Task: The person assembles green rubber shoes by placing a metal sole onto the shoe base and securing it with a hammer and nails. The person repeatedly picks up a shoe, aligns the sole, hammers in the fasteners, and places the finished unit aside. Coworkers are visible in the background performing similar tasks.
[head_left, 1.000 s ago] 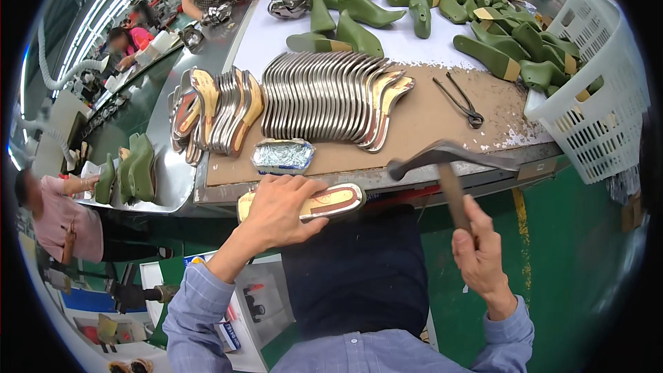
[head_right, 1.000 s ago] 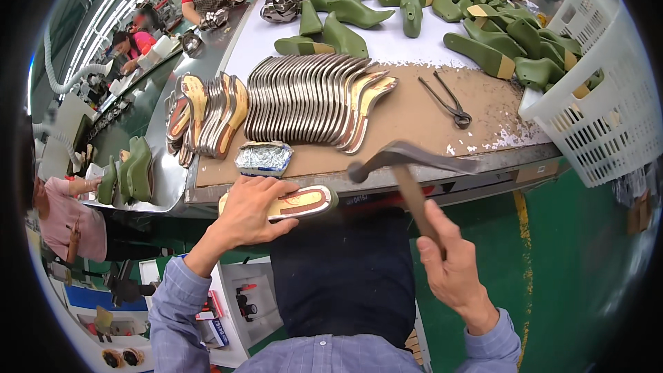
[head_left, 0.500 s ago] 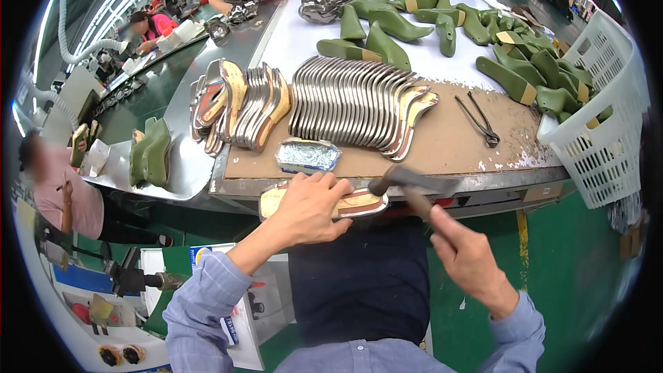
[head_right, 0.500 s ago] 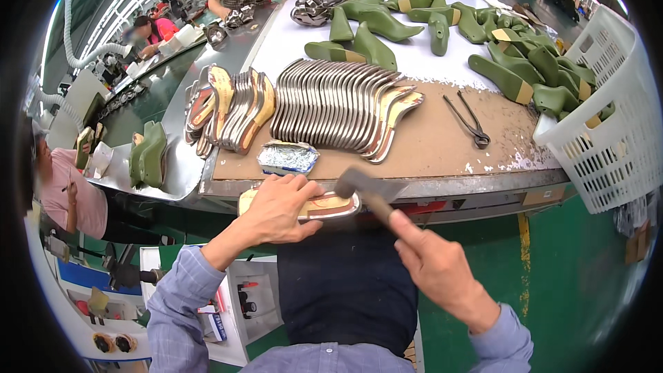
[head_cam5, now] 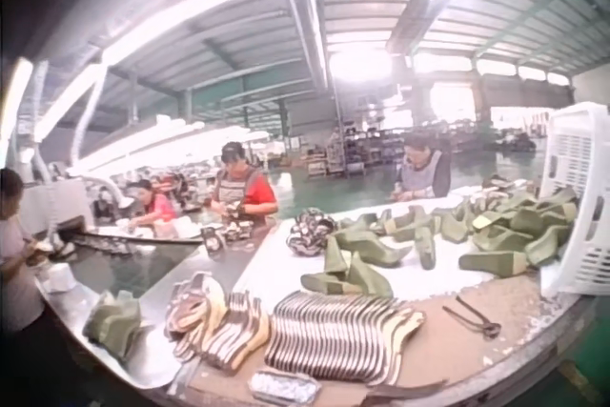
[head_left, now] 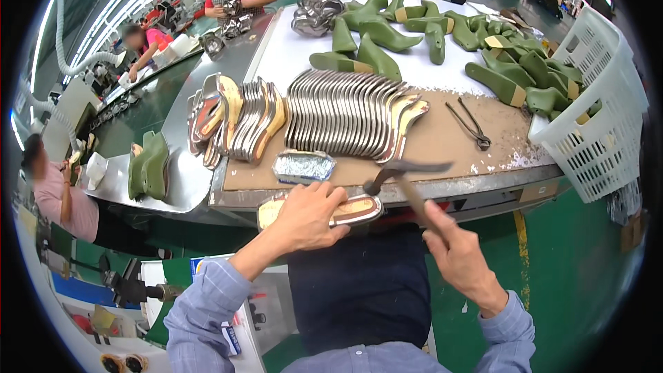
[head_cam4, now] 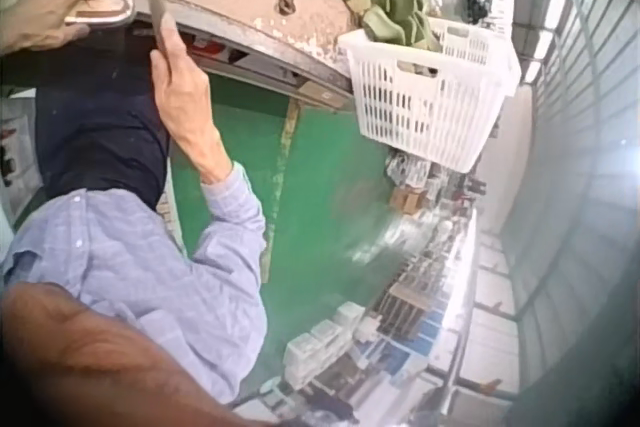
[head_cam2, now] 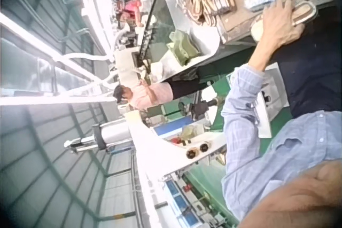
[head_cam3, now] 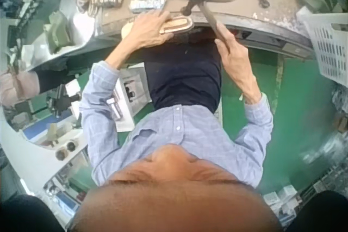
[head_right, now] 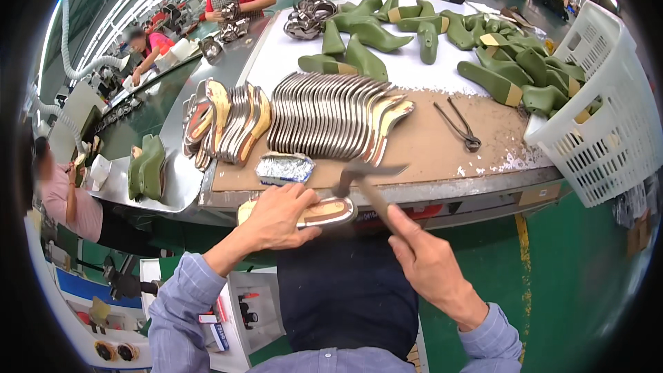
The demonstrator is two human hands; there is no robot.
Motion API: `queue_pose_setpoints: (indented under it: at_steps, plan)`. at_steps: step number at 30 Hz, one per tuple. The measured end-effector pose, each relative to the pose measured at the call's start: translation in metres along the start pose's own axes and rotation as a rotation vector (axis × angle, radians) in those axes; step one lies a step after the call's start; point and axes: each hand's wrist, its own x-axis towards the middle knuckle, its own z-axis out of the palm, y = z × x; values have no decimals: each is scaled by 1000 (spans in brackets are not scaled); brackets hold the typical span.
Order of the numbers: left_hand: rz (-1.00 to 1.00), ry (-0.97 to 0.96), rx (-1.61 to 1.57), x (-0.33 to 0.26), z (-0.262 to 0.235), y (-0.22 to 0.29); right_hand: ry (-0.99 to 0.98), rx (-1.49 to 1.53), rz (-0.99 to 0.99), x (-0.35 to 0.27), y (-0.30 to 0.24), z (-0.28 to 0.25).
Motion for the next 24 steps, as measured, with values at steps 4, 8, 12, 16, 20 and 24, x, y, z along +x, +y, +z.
queue_pose_setpoints:
  at_steps: [4,8,12,16,20,24]
  plan:
    - [0,1,-17,-1,1,-2,308,30,-125,-7,-1,-31]
    - [-8,-12,-29,2,-5,5,495,-59,-168,-15,23,-43]
    - [-5,-5,-17,-2,-4,4,251,-454,-141,17,52,-43]
    - [-3,79,-233,3,-11,-10,130,-663,-12,35,130,-38]
    - [-264,276,-316,34,-14,-75,390,-838,-35,93,175,-62]
    - [-339,31,-60,72,29,-140,247,-999,181,121,252,-79]
